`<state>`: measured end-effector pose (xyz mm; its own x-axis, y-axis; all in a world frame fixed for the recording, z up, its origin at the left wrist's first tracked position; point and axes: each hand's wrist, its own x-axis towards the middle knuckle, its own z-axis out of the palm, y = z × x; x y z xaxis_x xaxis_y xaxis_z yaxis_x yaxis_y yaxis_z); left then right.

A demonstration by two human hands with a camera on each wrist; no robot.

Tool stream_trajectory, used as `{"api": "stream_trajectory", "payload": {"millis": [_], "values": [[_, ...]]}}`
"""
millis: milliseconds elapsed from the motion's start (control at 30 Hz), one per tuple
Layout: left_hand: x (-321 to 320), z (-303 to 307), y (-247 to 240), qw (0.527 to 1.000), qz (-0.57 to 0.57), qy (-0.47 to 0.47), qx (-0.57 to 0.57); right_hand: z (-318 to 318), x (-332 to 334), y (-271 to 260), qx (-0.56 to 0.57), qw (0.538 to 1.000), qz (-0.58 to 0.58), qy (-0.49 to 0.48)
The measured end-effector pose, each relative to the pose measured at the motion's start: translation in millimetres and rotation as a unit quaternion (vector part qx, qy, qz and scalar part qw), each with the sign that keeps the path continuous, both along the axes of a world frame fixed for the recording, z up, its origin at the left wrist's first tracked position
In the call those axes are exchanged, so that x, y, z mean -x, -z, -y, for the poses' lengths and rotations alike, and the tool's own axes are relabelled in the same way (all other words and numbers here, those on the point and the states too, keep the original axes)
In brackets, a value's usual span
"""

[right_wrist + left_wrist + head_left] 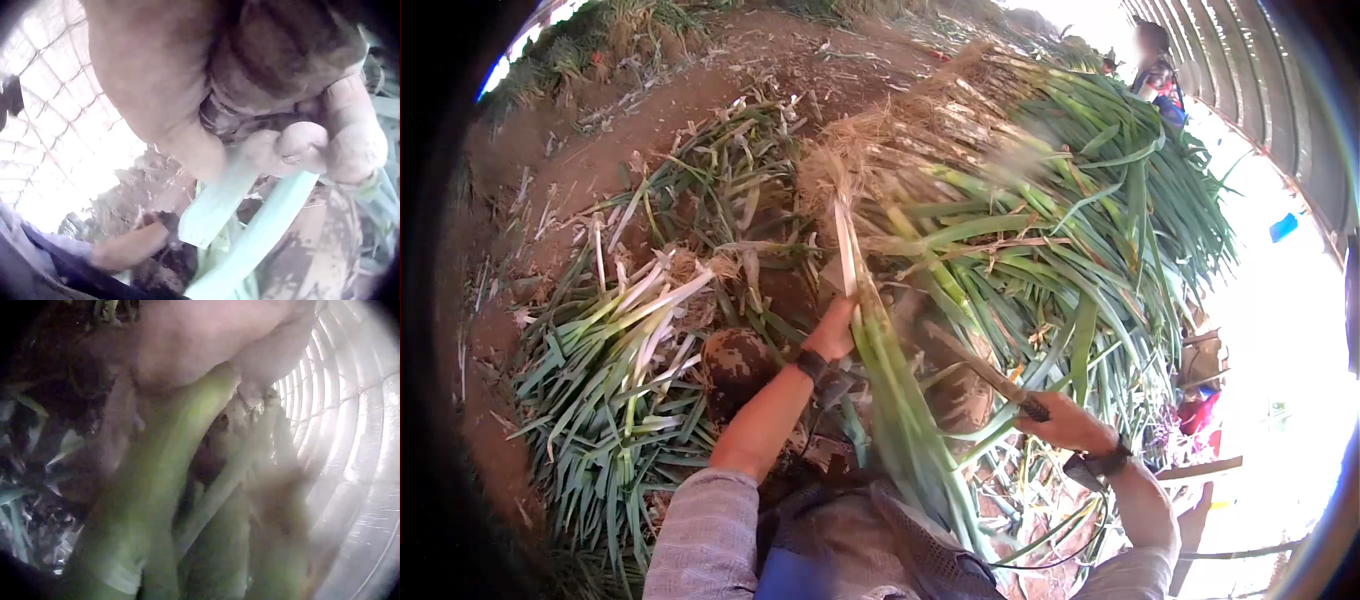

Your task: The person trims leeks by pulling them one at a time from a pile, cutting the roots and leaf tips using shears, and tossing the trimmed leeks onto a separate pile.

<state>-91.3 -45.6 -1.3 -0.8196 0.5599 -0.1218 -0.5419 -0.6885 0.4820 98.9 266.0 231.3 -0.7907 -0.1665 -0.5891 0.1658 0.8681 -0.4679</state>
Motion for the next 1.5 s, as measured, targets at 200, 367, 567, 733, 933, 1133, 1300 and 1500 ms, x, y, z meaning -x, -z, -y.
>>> {"api": "stream_trajectory", "payload": {"millis": [200,367,567,733,933,1133,1300,1500], "values": [[-37.0,-15.2,9.3,0.995,0.041,-0.032,0.090,19.0,-13.7,42.0,-0.101,0.977,-0.178,-0.067],[-40.6,-7.2,7.7,0.976,0.065,-0.019,0.205,17.7,-24.7,36.9,-0.135,0.971,-0.187,-0.060],[-44.2,-25.1,-2.3,0.968,0.054,-0.101,0.222,19.3,-33.1,22.2,-0.172,0.968,-0.180,-0.033],[-37.9,-32.3,-5.8,0.954,0.038,-0.111,0.275,48.0,-46.2,14.0,-0.180,0.971,-0.113,-0.114],[-40.9,-27.2,-14.7,0.953,0.022,-0.157,0.257,-44.0,-6.0,25.0,-0.265,0.941,-0.193,0.077],[-49.3,-13.4,-9.4,0.956,0.105,-0.135,0.239,-61.3,-12.9,17.4,-0.233,0.937,-0.213,0.153],[-47.1,-11.2,2.5,0.948,0.111,-0.148,0.259,-16.3,-55.3,19.3,-0.252,0.941,-0.211,0.080],[-52.0,-12.6,-0.5,0.965,0.161,-0.118,0.170,14.7,-125.3,25.8,-0.230,0.962,-0.137,-0.047]]}}
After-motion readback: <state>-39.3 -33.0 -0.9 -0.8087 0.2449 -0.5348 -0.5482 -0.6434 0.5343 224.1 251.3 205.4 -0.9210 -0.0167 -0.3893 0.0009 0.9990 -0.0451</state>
